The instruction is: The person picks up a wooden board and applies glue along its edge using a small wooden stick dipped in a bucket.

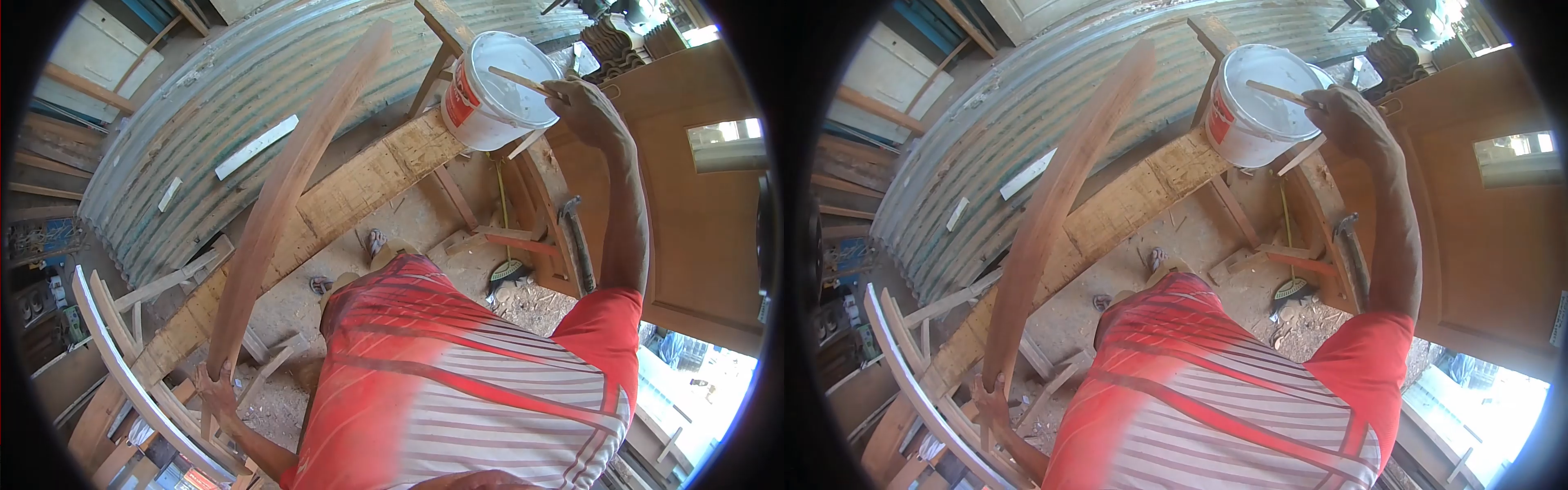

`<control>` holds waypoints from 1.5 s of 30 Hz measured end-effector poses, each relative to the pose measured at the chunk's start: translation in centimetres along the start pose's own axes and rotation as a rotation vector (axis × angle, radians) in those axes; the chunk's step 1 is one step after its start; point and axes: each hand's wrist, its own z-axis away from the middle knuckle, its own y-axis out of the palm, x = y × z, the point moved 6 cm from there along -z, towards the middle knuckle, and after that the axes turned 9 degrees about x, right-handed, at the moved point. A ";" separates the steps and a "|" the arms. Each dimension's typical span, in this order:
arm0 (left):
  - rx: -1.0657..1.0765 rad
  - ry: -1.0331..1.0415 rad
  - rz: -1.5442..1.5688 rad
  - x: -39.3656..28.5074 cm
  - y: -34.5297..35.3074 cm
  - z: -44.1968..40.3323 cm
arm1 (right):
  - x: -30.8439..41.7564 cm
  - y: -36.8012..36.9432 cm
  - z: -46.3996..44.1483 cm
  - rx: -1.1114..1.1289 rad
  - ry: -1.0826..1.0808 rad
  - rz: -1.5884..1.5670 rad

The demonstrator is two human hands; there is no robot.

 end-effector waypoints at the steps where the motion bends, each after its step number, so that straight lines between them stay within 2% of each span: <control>1: 0.004 -0.005 0.013 -0.5 -0.1 0.0 | 0.1 0.3 -0.5 0.022 -0.022 0.031; 6: 0.062 -0.070 0.044 -3.8 -0.8 -0.4 | 1.6 1.7 -4.6 0.039 -0.088 0.286; 7: 0.058 -0.076 0.045 -3.9 -0.8 -0.4 | 2.7 1.7 -5.4 0.076 -0.098 0.432; 11: 0.095 -0.093 0.046 -4.3 -1.0 -0.5 | 3.1 4.8 -9.3 -0.001 -0.272 0.471; 14: 0.081 -0.103 0.030 -4.4 -1.0 -0.3 | 2.5 7.5 -11.3 0.018 -0.279 0.460; 15: 0.073 -0.113 0.031 -4.6 -1.1 -0.2 | 2.3 8.0 -11.7 0.115 -0.248 0.494; 18: 0.096 -0.151 0.039 -5.0 -1.1 -0.3 | 2.0 7.5 -11.5 0.297 -0.253 0.369; 21: 0.107 -0.156 0.039 -5.0 -1.5 -0.2 | 3.4 5.2 -10.4 0.230 -0.191 0.264; 24: 0.087 -0.106 0.042 -4.1 -0.8 -0.5 | 2.0 8.2 -11.8 0.287 -0.232 0.345; 27: 0.015 -0.079 0.011 -3.5 -0.5 0.2 | 4.1 4.6 -9.7 0.587 -0.129 -0.002; 28: -0.013 -0.060 -0.002 -3.6 -0.5 0.1 | 3.6 3.8 -9.6 0.626 -0.131 -0.109; 30: 0.022 -0.082 0.014 -4.0 -0.7 -0.1 | 2.7 0.7 -7.8 0.553 0.003 -0.076; 35: 0.132 -0.143 0.050 -6.5 -2.1 -1.0 | -1.2 -3.3 -2.2 0.378 0.117 -0.279; 38: 0.147 -0.086 0.122 -6.8 -1.6 -2.0 | -4.2 -1.9 1.3 0.215 0.125 -0.512; 42: 0.264 -0.039 0.162 -9.2 -2.3 -3.2 | -3.9 0.5 4.1 -0.017 0.071 -0.714; 45: 0.315 -0.023 0.180 -9.3 -2.5 -3.7 | -3.4 2.0 5.0 -0.098 0.147 -0.637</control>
